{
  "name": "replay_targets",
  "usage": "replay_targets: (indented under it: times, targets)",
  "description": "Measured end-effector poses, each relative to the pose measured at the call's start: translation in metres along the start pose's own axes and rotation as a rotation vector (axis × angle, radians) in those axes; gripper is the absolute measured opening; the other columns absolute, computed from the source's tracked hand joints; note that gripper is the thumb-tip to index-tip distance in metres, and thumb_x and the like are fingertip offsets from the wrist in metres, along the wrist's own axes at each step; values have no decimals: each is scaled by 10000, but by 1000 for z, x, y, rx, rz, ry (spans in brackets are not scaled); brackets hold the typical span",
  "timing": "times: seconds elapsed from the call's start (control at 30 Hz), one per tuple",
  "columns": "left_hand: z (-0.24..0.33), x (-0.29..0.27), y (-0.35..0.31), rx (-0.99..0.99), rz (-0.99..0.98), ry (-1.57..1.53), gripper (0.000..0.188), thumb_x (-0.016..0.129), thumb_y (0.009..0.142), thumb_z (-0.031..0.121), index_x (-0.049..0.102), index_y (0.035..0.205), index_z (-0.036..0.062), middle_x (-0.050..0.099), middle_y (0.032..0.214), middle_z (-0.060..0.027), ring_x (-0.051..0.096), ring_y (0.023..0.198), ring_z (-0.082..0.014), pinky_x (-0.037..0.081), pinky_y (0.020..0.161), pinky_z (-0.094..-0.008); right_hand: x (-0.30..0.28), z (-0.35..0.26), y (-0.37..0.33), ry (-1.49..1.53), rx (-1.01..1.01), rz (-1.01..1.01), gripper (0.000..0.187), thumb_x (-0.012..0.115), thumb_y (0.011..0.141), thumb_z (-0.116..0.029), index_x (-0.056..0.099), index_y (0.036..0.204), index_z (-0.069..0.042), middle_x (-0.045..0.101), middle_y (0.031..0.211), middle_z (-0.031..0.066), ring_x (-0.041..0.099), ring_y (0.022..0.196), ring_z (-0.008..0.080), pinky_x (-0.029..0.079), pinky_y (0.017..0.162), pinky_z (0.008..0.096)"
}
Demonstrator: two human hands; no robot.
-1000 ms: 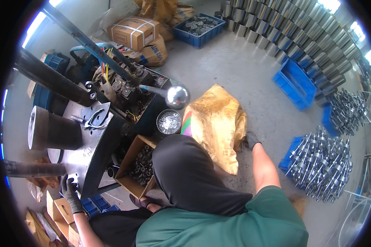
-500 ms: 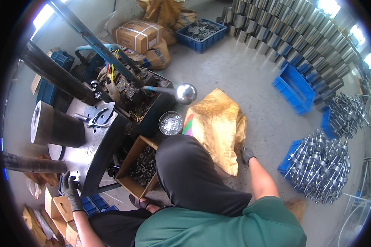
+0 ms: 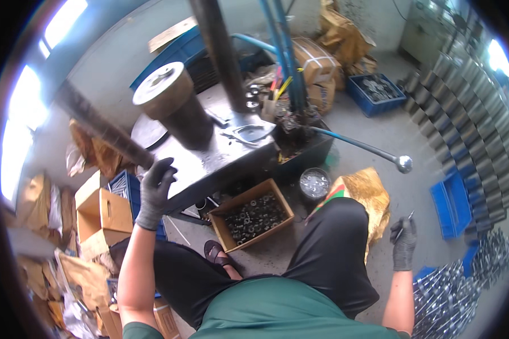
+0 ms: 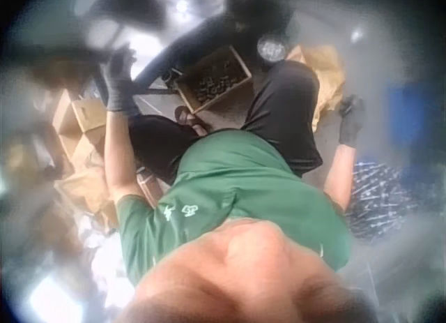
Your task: Inspecting and organizing metal parts using a caliper at a industrial press workstation.
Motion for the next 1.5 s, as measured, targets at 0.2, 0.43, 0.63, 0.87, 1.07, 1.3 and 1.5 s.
replay_targets:
  times: [0.2, 0.43, 0.63, 0.87, 1.07, 1.3, 1.5]
  targets:
    - [61, 51, 4, 43, -145, -204, 275, 572, 1023, 107, 649, 1273, 22, 699, 1028, -62, 649, 959, -130, 543, 875, -287, 194, -189, -72, 68, -281, -699, 273, 549, 1059, -269, 663, 1076, -21, 662, 876, 38, 621, 814, 126, 473, 677, 255]
    - [36, 78, -4, -13, -128, -522, 271, 578, 1006, 123, 651, 1247, 22, 689, 1061, -52, 630, 984, -149, 523, 912, -294, 390, -188, -95, 12, 44, -1104, 251, 581, 1044, -254, 686, 1128, -42, 615, 797, 9, 567, 701, 87, 459, 628, 223]
    - [15, 80, -9, -268, -249, -811, 295, 569, 1001, 101, 633, 1275, 14, 706, 1094, -85, 685, 984, -157, 571, 897, -308, 459, -136, -84, 334, 283, -1144, 225, 594, 1013, -210, 642, 1171, -58, 631, 835, 46, 623, 693, 147, 522, 585, 276]
    - [0, 92, -17, -446, -330, -809, 306, 594, 1028, 218, 621, 1275, 39, 684, 1039, -58, 666, 948, -140, 570, 848, -297, 469, -99, -68, 392, 396, -1051, 162, 579, 989, -180, 610, 1106, -72, 657, 870, 91, 653, 669, 169, 551, 567, 300]
    - [7, 103, -14, -267, -261, -652, 303, 665, 994, 189, 622, 1253, 37, 672, 1046, -52, 661, 930, -151, 558, 822, -304, 473, -96, -60, 330, 372, -974, 136, 568, 1008, -181, 607, 1090, -80, 654, 845, 69, 646, 642, 144, 547, 559, 287]
    - [27, 105, -7, 148, -122, 68, 276, 728, 899, 68, 653, 1164, 64, 671, 995, -136, 700, 854, -265, 562, 768, -387, 460, -93, -51, 235, 408, -877, 109, 592, 1005, -186, 602, 1053, -89, 642, 811, 43, 649, 638, 121, 530, 518, 251]
    - [36, 115, -5, 340, -112, 213, 159, 731, 866, 81, 659, 1007, 84, 671, 902, -159, 682, 824, -380, 549, 715, -452, 444, -91, -48, 203, 458, -799, 91, 599, 994, -176, 601, 1029, -92, 624, 770, 35, 637, 596, 128, 513, 475, 258]
Point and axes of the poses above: each hand's wrist, its own y-axis towards the middle knuckle, its own x-axis out of the palm, z = x × y, the point moved 5 cm from there along y, towards the middle knuckle
